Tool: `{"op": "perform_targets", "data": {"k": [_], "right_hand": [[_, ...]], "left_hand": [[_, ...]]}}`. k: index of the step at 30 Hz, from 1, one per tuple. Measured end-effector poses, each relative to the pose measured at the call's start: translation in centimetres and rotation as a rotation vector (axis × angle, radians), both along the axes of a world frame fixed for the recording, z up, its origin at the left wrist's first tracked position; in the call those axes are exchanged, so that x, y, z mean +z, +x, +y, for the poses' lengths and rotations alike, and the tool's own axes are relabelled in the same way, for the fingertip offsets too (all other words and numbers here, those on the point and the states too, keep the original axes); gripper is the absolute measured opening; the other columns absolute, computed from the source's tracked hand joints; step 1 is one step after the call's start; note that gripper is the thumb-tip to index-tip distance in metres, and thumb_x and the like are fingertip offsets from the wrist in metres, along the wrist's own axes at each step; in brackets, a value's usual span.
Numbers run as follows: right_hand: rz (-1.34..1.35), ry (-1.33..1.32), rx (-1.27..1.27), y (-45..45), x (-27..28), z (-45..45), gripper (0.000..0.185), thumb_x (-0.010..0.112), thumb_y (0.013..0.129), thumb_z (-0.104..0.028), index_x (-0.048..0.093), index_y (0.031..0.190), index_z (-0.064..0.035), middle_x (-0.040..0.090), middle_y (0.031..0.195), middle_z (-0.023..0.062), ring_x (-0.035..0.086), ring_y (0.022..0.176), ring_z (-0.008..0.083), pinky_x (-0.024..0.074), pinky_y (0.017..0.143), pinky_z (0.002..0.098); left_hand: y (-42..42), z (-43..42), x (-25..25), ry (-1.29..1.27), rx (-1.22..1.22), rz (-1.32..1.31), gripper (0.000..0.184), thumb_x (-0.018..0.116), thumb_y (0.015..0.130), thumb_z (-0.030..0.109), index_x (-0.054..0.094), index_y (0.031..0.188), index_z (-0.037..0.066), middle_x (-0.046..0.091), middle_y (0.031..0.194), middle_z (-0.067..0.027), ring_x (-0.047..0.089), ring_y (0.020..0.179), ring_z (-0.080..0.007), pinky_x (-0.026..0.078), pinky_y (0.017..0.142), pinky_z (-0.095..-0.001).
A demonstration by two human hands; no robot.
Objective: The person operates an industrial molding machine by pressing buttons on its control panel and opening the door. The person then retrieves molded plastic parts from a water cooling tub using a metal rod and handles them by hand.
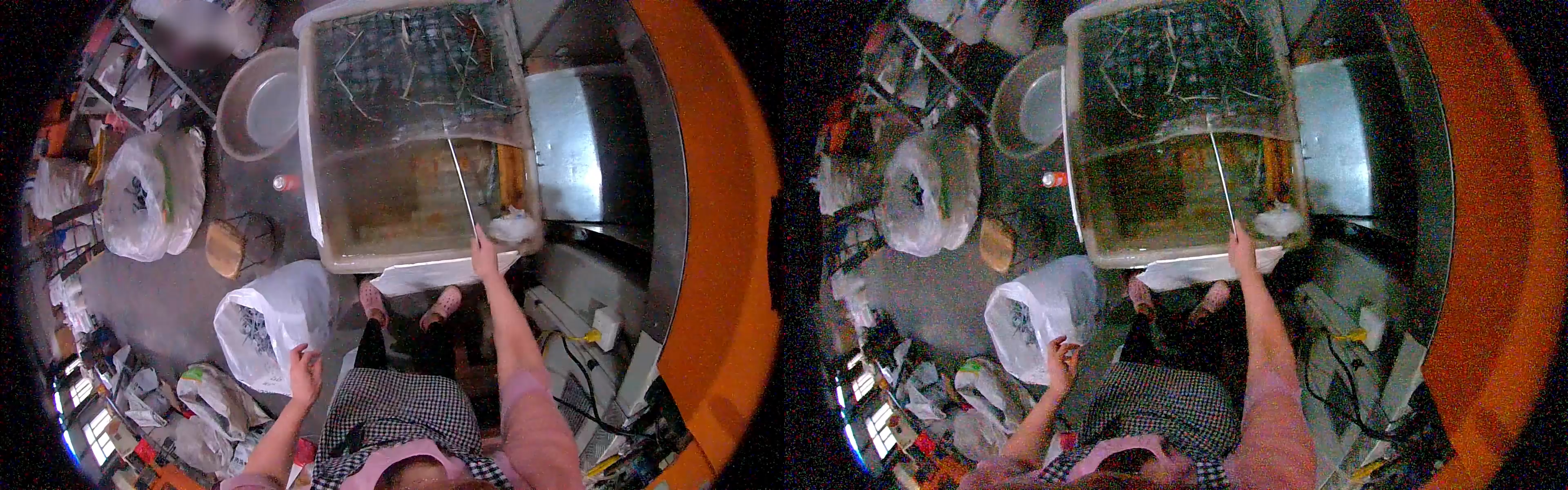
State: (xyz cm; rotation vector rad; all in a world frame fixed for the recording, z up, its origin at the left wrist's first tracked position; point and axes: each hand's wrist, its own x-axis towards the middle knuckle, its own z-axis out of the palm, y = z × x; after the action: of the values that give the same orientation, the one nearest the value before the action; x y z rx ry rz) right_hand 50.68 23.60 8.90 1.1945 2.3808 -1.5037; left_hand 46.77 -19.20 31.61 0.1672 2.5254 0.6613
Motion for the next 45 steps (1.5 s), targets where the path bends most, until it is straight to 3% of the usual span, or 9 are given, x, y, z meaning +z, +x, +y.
{"op": "perform_targets", "data": {"k": [2, 8, 11, 13, 25, 31, 34, 37, 45], "right_hand": [[-0.03, 0.101, 0.033, 3.6, 0.5, -1.5, 0.04, 0.045, 0.084, -0.013, 0.039, 0.123, -0.0077, 0.052, 0.105, 0.0236, 0.053, 0.097, 0.0318, 0.0398, 0.081, 0.0342], [-0.076, 0.062, -0.03, 5.7, 4.3, -3.2, 0.039, 0.044, 0.084, -0.014, 0.04, 0.122, -0.007, 0.05, 0.109, 0.0233, 0.05, 0.099, 0.0341, 0.0395, 0.081, 0.0363], [-0.18, 0.084, 0.051, 2.9, 2.5, -2.1, 0.038, 0.045, 0.084, -0.014, 0.041, 0.121, -0.0064, 0.052, 0.106, 0.0232, 0.051, 0.095, 0.0352, 0.0399, 0.079, 0.0372], [0.016, 0.146, -0.015, 1.1, 0.7, -1.9, 0.041, 0.047, 0.083, -0.015, 0.039, 0.123, -0.0119, 0.054, 0.085, 0.0241, 0.052, 0.074, 0.0366, 0.0404, 0.066, 0.0422], [-0.05, 0.011, -0.088, 3.7, 1.2, -2.1, 0.038, 0.049, 0.083, -0.014, 0.043, 0.121, -0.0096, 0.057, 0.09, 0.0215, 0.056, 0.078, 0.0289, 0.0428, 0.069, 0.0348], [-0.07, 0.042, -0.086, 3.2, 2.0, -0.3, 0.038, 0.048, 0.08, -0.01, 0.044, 0.118, -0.0052, 0.056, 0.094, 0.0225, 0.056, 0.084, 0.0259, 0.0413, 0.075, 0.0337], [-0.02, 0.002, -0.135, 2.4, 2.0, 0.5, 0.038, 0.048, 0.08, -0.008, 0.045, 0.117, -0.0016, 0.056, 0.095, 0.0228, 0.056, 0.085, 0.0275, 0.0414, 0.076, 0.0338], [0.016, 0.156, -0.081, 3.6, -2.8, 1.2, 0.041, 0.049, 0.082, -0.013, 0.042, 0.122, -0.0106, 0.057, 0.08, 0.0204, 0.055, 0.067, 0.0273, 0.0426, 0.06, 0.0365], [0.022, 0.081, -0.201, -1.5, -4.3, 4.7, 0.041, 0.05, 0.082, -0.015, 0.042, 0.12, -0.0042, 0.057, 0.091, 0.0216, 0.056, 0.08, 0.0321, 0.0427, 0.07, 0.0375]], "left_hand": [[0.2, -0.1, -0.1, -0.017, -0.055, 0.028, 0.013, 0.056, 0.074, 0.005, 0.056, 0.087, 0.003, 0.043, 0.107, -0.0181, 0.051, 0.089, -0.0299, 0.047, 0.066, -0.032], [0.4, 0.0, -0.3, 0.028, -0.088, 0.034, 0.013, 0.058, 0.074, 0.004, 0.056, 0.088, 0.004, 0.042, 0.109, -0.017, 0.048, 0.095, -0.0286, 0.048, 0.063, -0.0295], [0.7, 0.1, -0.8, 0.064, -0.04, 0.023, 0.015, 0.059, 0.074, 0.002, 0.056, 0.088, 0.005, 0.041, 0.109, -0.0164, 0.047, 0.096, -0.0279, 0.049, 0.061, -0.0271], [1.1, -0.4, -1.4, 0.061, -0.003, 0.008, 0.016, 0.06, 0.073, 0.002, 0.056, 0.088, 0.005, 0.041, 0.11, -0.0164, 0.047, 0.096, -0.0285, 0.049, 0.061, -0.0268], [1.8, -0.4, -0.5, 0.024, -0.081, 0.121, 0.015, 0.058, 0.072, 0.004, 0.056, 0.087, 0.006, 0.044, 0.107, -0.0178, 0.049, 0.088, -0.0308, 0.047, 0.064, -0.0323], [2.2, 0.4, 0.0, 0.029, -0.063, 0.061, 0.014, 0.057, 0.074, -0.001, 0.055, 0.088, 0.003, 0.041, 0.109, -0.0151, 0.053, 0.084, -0.0236, 0.047, 0.059, -0.0269], [2.2, 0.5, 0.3, 0.078, 0.037, -0.018, 0.014, 0.058, 0.073, 0.002, 0.056, 0.087, 0.005, 0.042, 0.107, -0.0186, 0.05, 0.09, -0.0307, 0.049, 0.061, -0.0303], [2.5, -0.6, -1.2, 0.015, -0.055, 0.04, 0.014, 0.057, 0.073, 0.002, 0.056, 0.087, 0.005, 0.041, 0.108, -0.0184, 0.05, 0.091, -0.0305, 0.05, 0.059, -0.0294], [2.1, -0.1, -2.7, 0.004, -0.037, 0.011, 0.014, 0.057, 0.074, 0.004, 0.056, 0.089, 0.005, 0.042, 0.107, -0.0185, 0.049, 0.091, -0.0321, 0.049, 0.062, -0.0311]]}}
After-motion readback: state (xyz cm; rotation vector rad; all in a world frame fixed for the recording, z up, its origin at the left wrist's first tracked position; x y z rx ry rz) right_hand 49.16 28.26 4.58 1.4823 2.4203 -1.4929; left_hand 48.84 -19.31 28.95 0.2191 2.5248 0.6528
